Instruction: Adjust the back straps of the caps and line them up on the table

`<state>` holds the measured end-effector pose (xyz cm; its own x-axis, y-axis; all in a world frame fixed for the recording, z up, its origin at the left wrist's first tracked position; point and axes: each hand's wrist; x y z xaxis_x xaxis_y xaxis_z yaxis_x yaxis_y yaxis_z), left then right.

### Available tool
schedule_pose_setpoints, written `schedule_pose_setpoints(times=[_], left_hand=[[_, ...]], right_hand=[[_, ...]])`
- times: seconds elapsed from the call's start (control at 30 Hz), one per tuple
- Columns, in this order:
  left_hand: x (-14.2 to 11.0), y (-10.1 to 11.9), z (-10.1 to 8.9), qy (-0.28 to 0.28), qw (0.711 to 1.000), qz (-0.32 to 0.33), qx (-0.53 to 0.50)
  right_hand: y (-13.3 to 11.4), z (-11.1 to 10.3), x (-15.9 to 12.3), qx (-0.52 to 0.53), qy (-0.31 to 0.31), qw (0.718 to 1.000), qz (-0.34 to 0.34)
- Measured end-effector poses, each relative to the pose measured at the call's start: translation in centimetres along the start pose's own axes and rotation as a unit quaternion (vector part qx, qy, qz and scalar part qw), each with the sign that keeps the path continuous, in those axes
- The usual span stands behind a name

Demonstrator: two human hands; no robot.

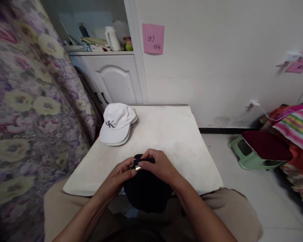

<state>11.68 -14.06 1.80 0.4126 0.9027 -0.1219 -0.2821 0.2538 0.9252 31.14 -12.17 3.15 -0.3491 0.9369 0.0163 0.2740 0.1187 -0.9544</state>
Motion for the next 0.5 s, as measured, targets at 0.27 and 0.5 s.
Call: schedule_pose_setpoints(times=[0.27, 0.5], left_hand=[[-0.2, -0.3, -0.7, 0.003, 0.998, -0.032, -0.060], [-0.1, -0.9, -1.6, 0.030, 0.988, -0.018, -0.152]], right_hand=[[-0.3, -0.4, -0.1, 0.011, 0.014, 0.999, -0.035], [-0.6, -1.2, -0.5, 0.039, 0.015, 0.999, -0.032]])
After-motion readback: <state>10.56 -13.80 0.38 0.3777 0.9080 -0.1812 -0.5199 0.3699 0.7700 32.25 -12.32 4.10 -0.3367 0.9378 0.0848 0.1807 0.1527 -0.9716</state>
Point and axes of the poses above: each hand's wrist, its own x-axis towards the middle knuckle, its own z-axis out of the palm, y = z × x, and after that the axes turned 12 degrees about -x, right-handed
